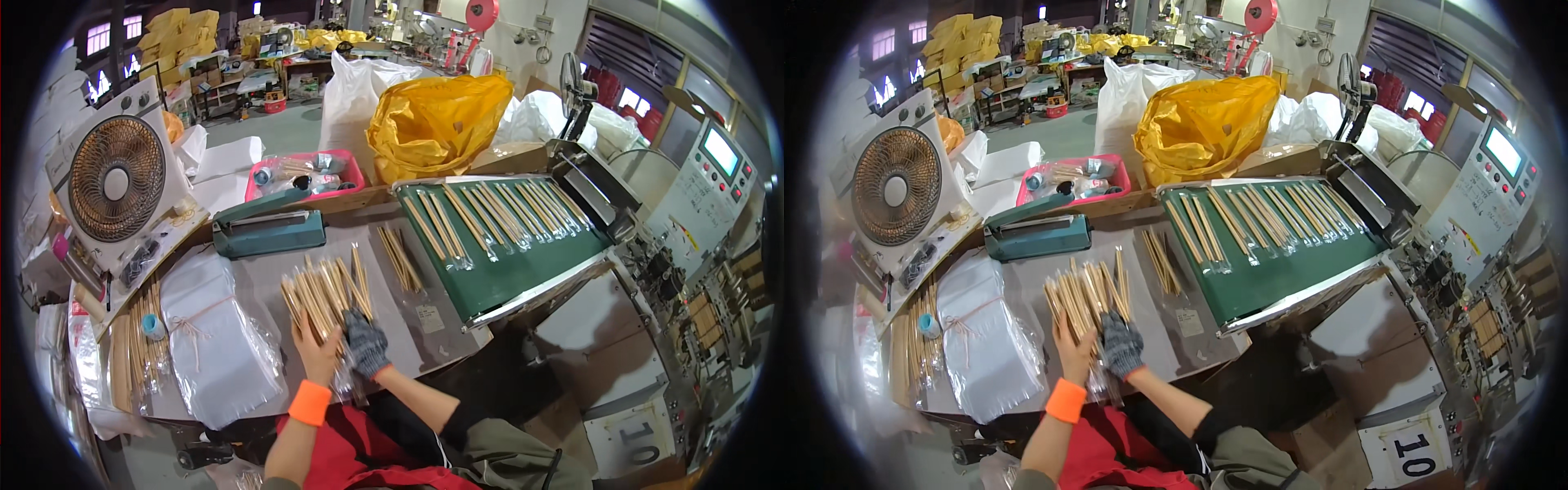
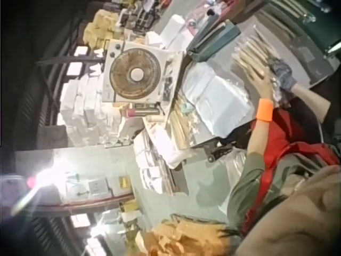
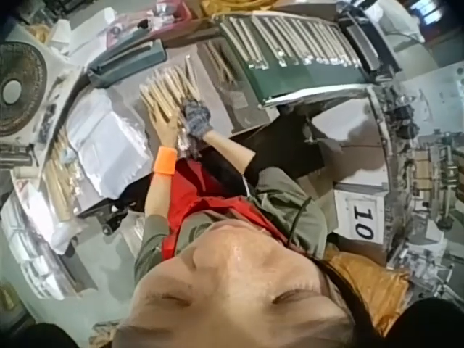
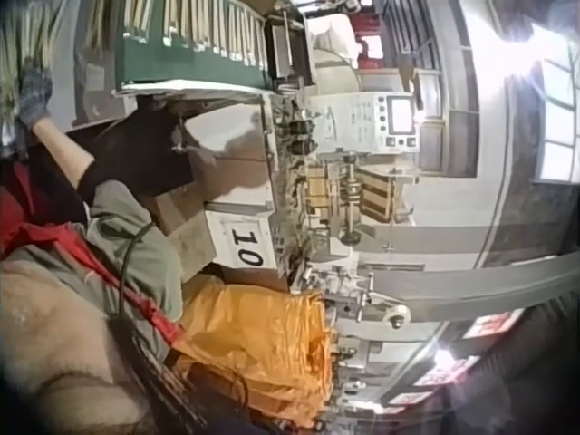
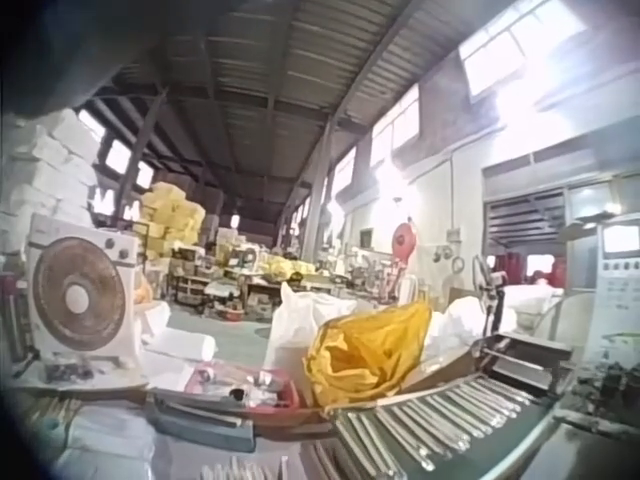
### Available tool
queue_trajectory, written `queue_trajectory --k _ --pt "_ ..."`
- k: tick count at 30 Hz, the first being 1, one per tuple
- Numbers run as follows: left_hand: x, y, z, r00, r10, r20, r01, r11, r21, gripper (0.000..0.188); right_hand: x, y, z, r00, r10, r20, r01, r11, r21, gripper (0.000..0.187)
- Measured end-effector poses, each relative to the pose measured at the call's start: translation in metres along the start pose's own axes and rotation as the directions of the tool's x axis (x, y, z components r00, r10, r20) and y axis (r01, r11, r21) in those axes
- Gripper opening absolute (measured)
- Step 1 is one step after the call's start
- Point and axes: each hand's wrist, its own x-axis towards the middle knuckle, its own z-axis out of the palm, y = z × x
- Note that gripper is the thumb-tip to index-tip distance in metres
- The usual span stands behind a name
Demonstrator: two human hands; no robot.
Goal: Bundling disposable wooden chopsticks, placing them into plastic bags, and sealing the bags using a heat-sealing machine.
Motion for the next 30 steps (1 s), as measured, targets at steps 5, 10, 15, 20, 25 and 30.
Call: queue_trajectory --k 5,10,15,20,25,30 --pt "0.069 -0.051 -0.011 0.999 -0.002 0.052 -0.010 0.974 0.225 0.084 0.048 -0.021 -0.025 0.967 0.074 0.245 -0.104 0.988 0.111 0.050" --pt "0.087 -0.066 -0.010 0.994 0.006 0.113 -0.038 0.959 0.281 0.083 0.051 -0.012 -0.047 0.987 -0.097 -0.125 0.130 0.949 0.288 0.046" --pt "0.078 -0.054 -0.001 0.989 0.025 0.147 -0.054 0.979 0.196 0.083 0.074 0.021 -0.070 0.989 0.011 -0.149 -0.054 0.958 -0.283 0.049" --pt "0.037 -0.047 -0.004 0.989 0.040 0.145 -0.068 0.979 0.194 0.079 0.032 0.026 -0.026 0.996 -0.079 -0.036 0.070 0.975 -0.211 0.040" --pt "0.006 -0.031 -0.014 0.998 0.004 0.055 -0.013 0.986 0.169 0.074 -0.013 0.013 -0.019 0.981 -0.074 -0.179 0.060 0.995 -0.083 0.034" --pt "0.014 -0.035 -0.034 0.996 0.085 -0.006 -0.083 0.987 0.136 0.069 -0.020 0.015 -0.038 0.924 -0.132 -0.359 0.226 0.946 0.234 0.039"
